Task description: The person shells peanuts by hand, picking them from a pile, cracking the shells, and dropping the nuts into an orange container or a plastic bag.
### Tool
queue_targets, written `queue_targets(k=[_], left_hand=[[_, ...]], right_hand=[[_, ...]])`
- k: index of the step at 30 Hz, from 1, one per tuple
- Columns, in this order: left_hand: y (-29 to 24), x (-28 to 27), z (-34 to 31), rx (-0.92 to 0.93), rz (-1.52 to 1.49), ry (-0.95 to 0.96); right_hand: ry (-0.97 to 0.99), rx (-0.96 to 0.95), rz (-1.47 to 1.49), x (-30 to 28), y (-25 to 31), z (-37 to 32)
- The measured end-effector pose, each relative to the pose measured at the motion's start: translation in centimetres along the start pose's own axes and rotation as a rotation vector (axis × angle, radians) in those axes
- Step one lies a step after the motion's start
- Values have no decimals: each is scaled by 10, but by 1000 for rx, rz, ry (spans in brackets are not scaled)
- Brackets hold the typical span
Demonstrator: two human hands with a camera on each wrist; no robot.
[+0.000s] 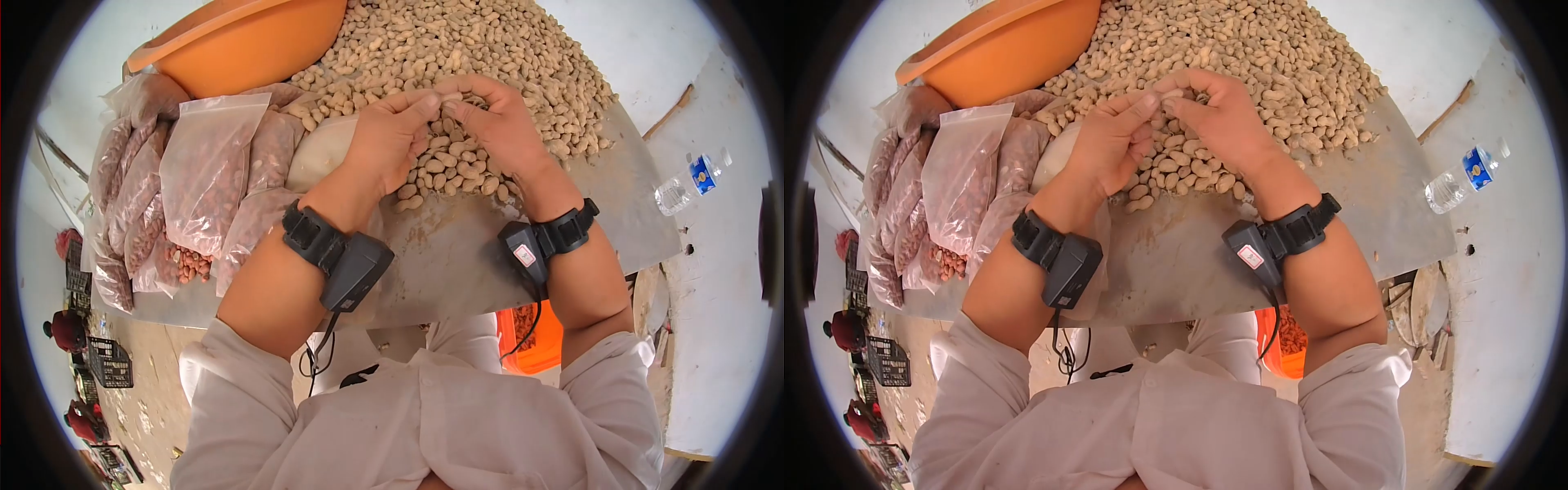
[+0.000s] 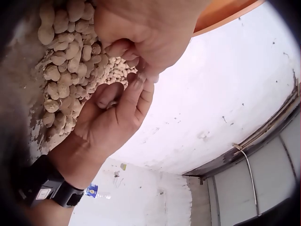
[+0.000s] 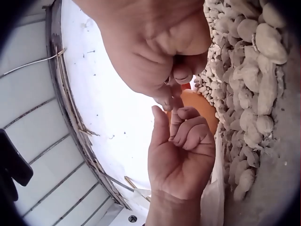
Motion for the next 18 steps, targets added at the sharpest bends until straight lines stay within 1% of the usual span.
queue_targets(k=[2,5,8,11,14,17,18], left_hand=[[-1,2,-1,16,6,11],[-4,5,-5,18,3,-4],[-1,5,-2,7,-43,59],[0,2,-1,18,9,37],[-1,-1,-2,14,-21,-63],[-4,5,-8,0,8,-50],[-2,7,-8,15,24,-18]], right_hand=[[-38,129,154,0,0,-3],[-23,284,400,1,-16,-1],[-37,262,332,2,-17,-2],[-88,169,204,7,-18,-3],[-84,149,170,8,-16,-5],[-71,111,98,7,-14,-4],[-70,95,64,7,-13,-4]])
Point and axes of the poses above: each hand's wrist, its own z-axis towards the middle knuckle, its own x-axis out of the palm, y = z × x, the point moved 6 cm from there along z, towards the middle knuckle, and after that the axes turned 14 degrees about -y, right-handed, at the moved point
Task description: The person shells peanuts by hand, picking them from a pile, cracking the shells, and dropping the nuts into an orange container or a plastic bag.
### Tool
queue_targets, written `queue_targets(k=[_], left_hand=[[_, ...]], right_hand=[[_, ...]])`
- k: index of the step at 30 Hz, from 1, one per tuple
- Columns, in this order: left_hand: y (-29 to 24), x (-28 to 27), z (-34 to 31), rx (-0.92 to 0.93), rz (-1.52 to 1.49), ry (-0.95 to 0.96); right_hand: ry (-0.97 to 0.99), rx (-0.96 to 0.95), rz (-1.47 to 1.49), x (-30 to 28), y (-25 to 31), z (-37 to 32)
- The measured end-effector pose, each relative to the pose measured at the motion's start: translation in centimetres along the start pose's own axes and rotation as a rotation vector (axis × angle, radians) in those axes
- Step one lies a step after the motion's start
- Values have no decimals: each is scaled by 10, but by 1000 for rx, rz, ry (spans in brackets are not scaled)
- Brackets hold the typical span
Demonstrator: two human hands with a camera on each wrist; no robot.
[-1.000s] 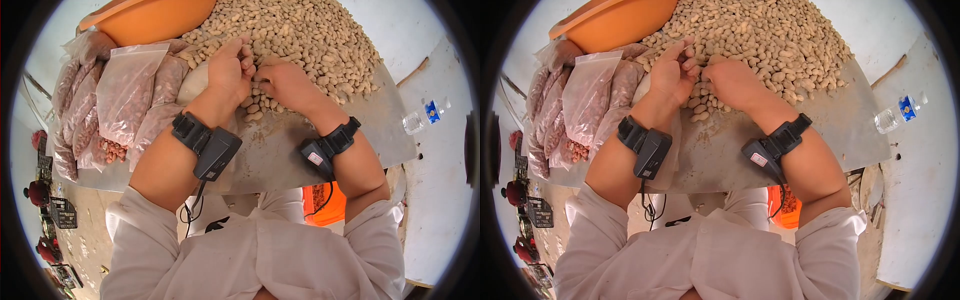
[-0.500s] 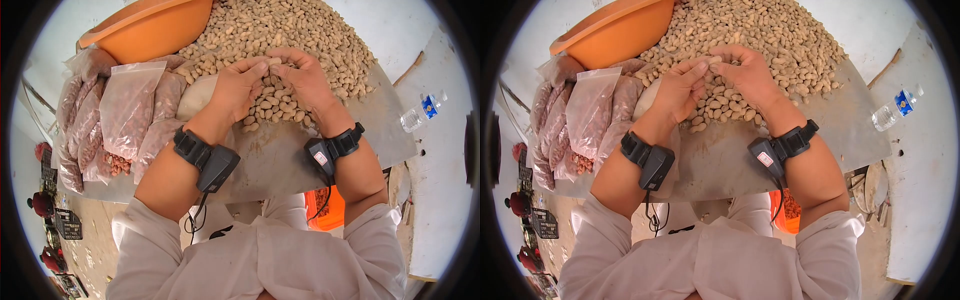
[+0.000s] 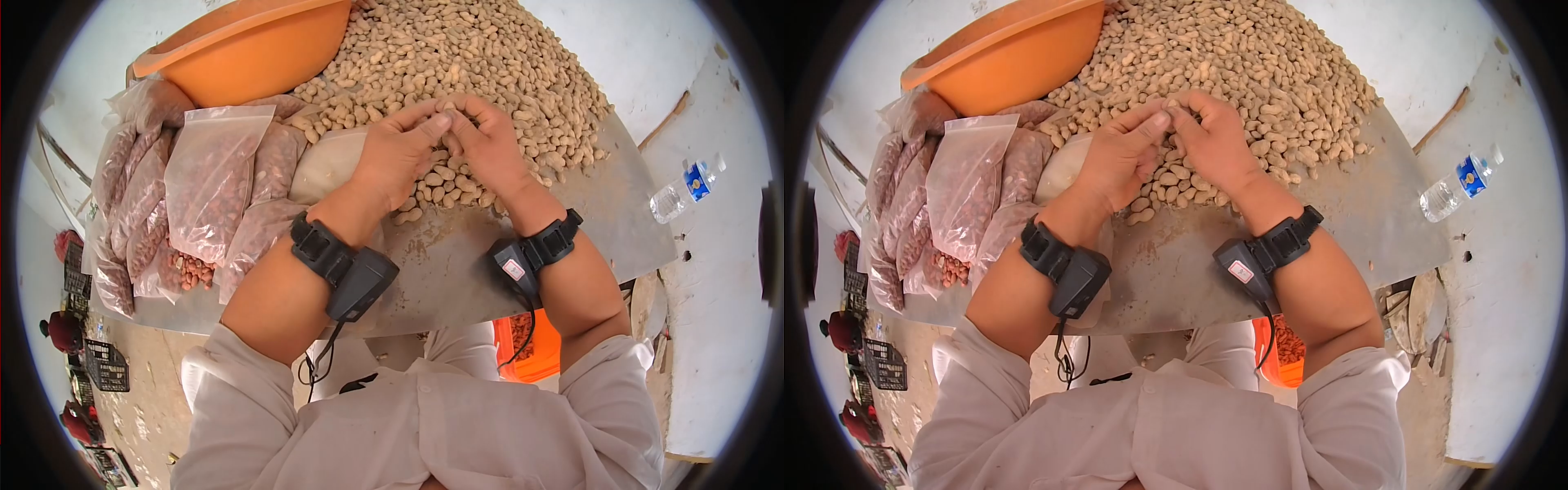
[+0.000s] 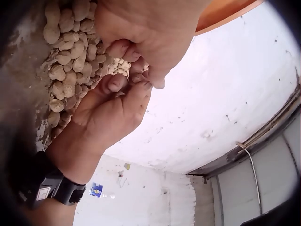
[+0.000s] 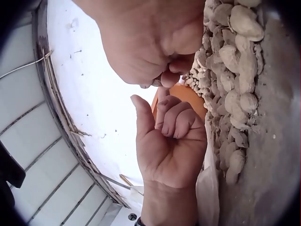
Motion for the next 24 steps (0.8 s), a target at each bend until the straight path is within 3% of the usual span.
queue_targets(k=[5,8,17,20,24], left_hand=[[5,3,2,-16,18,153],[-3,3,-6,-30,-36,-12],[8,-10,14,56,80,51],[3,-7,10,73,80,91],[-5,-7,6,116,113,5]], right_hand=[[15,43,-36,1,2,-2],[-18,94,33,0,0,-1],[175,25,-77,6,11,-5],[194,54,26,4,8,-2],[118,163,184,4,1,-4]])
Point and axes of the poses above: each hand's wrist, its own z-axis towards the middle knuckle, its own x-axis out of the palm, y = z × x, the point moved 6 cm from there along z, towards the middle knuckle, and after that the axes turned 14 degrees about -y, right-handed, at the moved point
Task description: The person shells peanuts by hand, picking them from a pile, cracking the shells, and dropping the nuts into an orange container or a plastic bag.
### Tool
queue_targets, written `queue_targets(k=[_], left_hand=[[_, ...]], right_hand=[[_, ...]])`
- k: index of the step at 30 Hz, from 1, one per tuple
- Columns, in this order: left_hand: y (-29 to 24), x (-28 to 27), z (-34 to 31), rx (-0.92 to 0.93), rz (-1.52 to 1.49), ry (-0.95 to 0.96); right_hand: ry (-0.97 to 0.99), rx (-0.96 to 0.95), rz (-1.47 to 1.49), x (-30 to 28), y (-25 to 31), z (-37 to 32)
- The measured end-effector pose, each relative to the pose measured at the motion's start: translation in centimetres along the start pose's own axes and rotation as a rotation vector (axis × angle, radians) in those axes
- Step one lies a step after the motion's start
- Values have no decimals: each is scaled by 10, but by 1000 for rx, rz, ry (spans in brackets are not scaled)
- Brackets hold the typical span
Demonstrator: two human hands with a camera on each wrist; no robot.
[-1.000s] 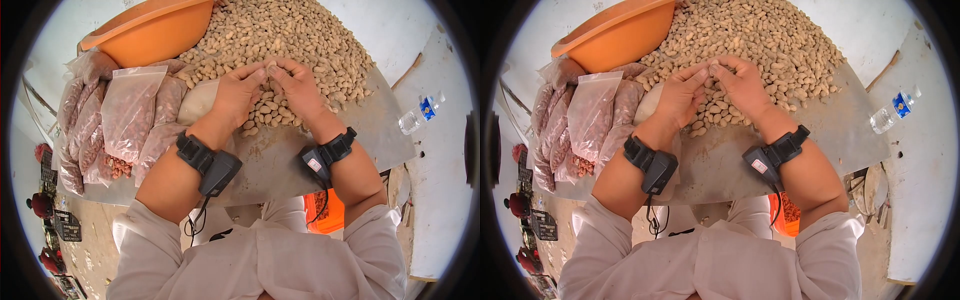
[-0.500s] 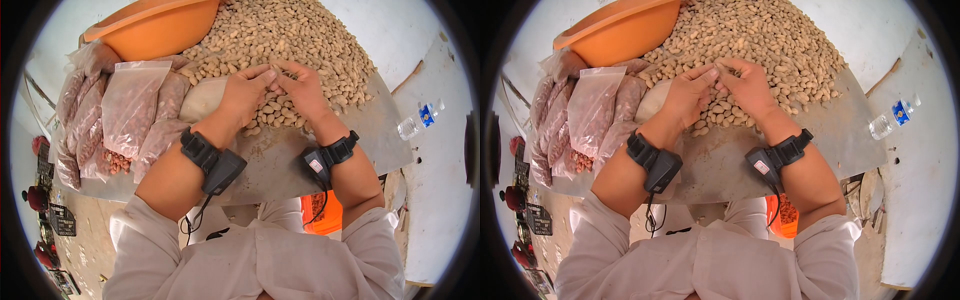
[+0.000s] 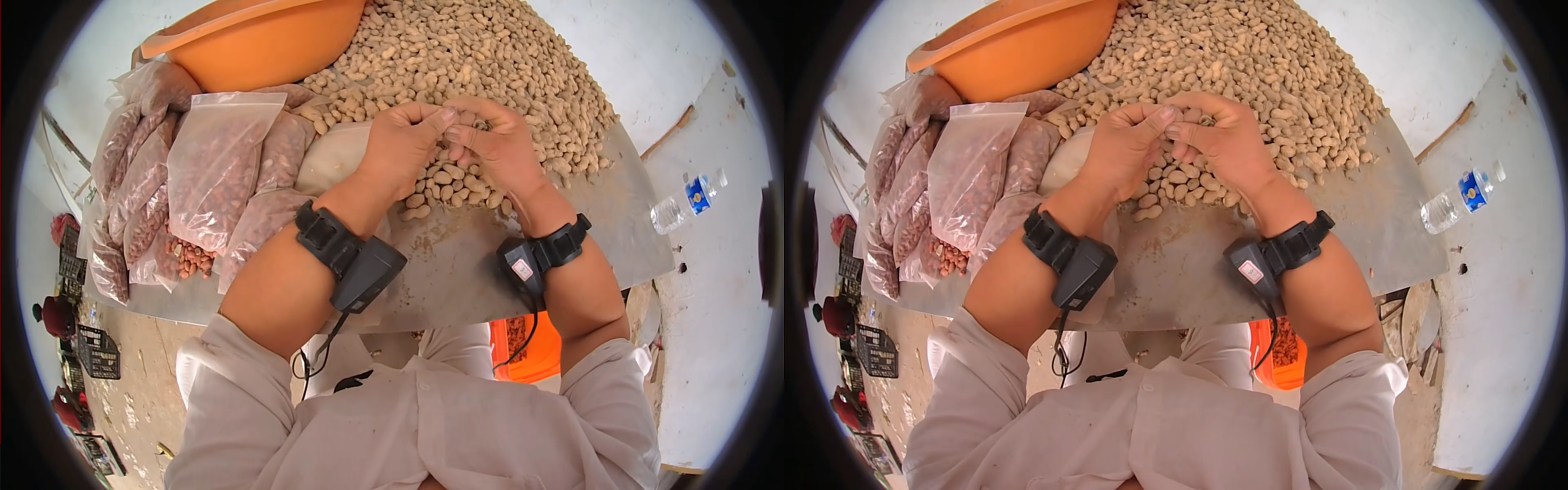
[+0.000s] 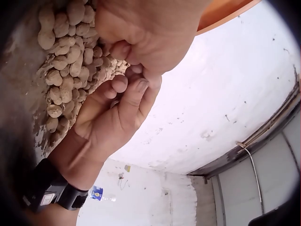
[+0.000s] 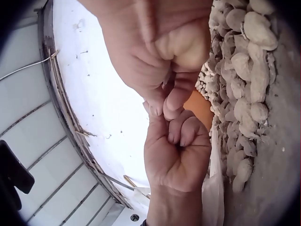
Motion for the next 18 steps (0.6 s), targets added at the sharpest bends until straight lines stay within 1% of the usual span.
queue_targets(k=[2,5,11,14,18], left_hand=[[-6,1,-4,48,9,-47],[-5,-1,0,109,66,-90],[-5,3,-3,161,-63,-98],[-4,1,1,240,20,-77],[-6,1,-1,263,62,-74]], right_hand=[[-84,18,87,2,-2,-3],[-134,-2,186,3,-8,-1],[-138,39,249,5,-11,-2],[-91,53,339,5,-16,-1],[-104,57,337,3,-15,-1]])
Point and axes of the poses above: each hand's wrist, its own z-axis towards the middle knuckle, its own x-axis out of the palm, y = z × x, the point moved 6 cm from there along z, towards the middle knuckle, and after that the axes turned 14 degrees about -y, right-handed, at the moved point
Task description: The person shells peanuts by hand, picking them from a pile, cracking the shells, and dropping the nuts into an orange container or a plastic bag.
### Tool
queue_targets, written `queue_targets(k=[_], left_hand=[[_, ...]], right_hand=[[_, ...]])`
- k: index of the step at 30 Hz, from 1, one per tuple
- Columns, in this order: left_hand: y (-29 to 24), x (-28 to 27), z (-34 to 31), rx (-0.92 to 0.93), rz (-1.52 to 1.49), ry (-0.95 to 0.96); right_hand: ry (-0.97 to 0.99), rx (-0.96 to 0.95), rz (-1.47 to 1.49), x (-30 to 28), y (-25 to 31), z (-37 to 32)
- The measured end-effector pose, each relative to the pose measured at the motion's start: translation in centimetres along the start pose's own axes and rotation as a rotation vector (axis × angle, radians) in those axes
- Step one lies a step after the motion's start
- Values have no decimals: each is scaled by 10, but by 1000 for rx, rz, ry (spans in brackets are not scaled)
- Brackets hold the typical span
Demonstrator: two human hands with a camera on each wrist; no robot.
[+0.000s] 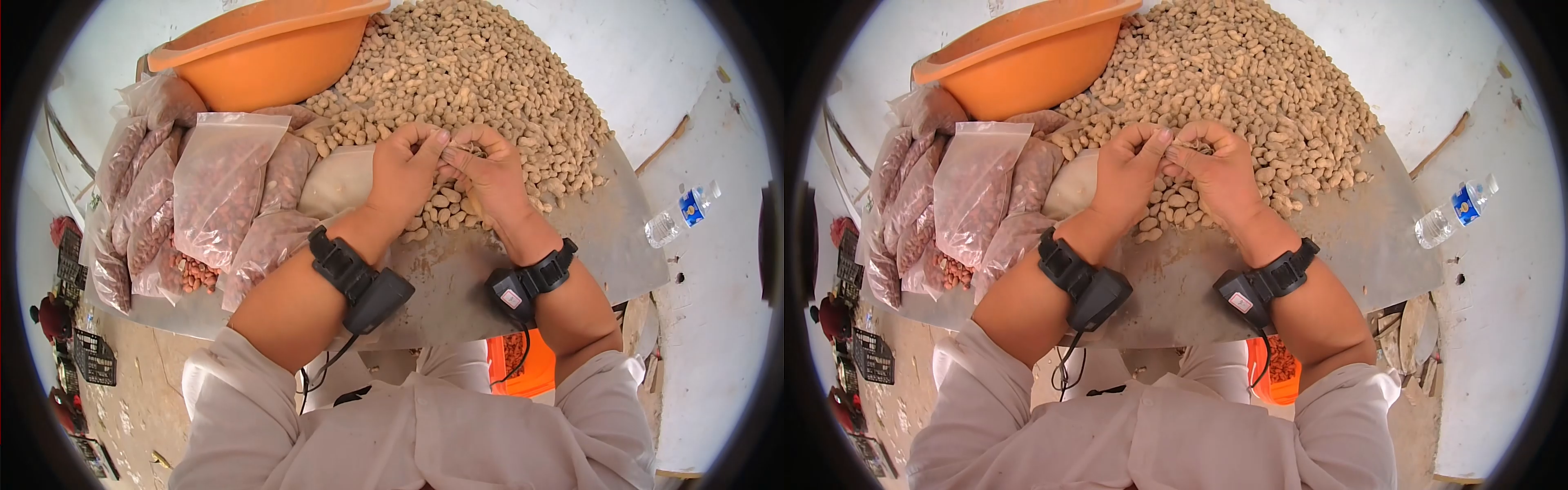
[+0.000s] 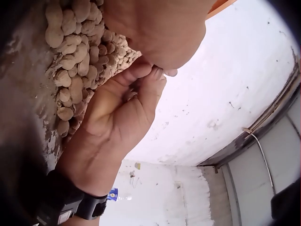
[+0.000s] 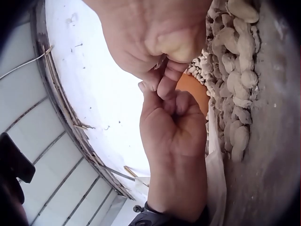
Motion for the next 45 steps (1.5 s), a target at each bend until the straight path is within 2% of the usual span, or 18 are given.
queue_targets(k=[2,5,8,11,14,17,20,23,26,29,32,35,38,41,44,45], left_hand=[[2,0,0,-20,-17,-4],[10,4,-1,-203,-202,-20],[21,0,1,-345,-229,-5],[13,8,-10,-529,-369,-101],[28,5,-4,-601,-521,13],[38,4,-6,-703,-641,-47],[43,4,-5,-733,-664,-18],[42,4,-7,-787,-683,-62],[39,5,-8,-781,-672,-66],[40,6,-8,-781,-654,-53],[41,8,-6,-762,-562,-1],[33,9,-11,-660,-430,108],[27,10,-14,-640,-348,177],[26,11,-13,-640,-419,234],[22,3,-7,-596,-475,56],[22,0,-5,-582,-468,12]], right_hand=[[-26,-5,-8,-1,3,1],[-57,-9,-84,-3,6,2],[-71,-29,-60,0,10,1],[-23,-110,-159,6,18,-2],[21,-294,-426,7,24,-1],[115,-653,-855,22,37,-12],[194,-858,-925,34,41,-18],[240,-955,-970,39,43,-22],[206,-791,-888,28,37,-14],[134,-491,-772,12,29,-5],[57,-339,-512,6,25,0],[7,-289,-517,4,22,1],[69,-277,-480,6,19,0],[-2,-173,-274,-4,18,7],[-233,44,174,-21,19,15],[-184,64,235,-28,19,22]])
Point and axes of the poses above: each hand's wrist, its own z-axis towards the middle knuckle, its own x-axis out of the palm, y = z × x, the point moved 6 cm from there along z, towards the middle knuckle, and after that the axes turned 14 degrees about -y, right-handed, at the moved point
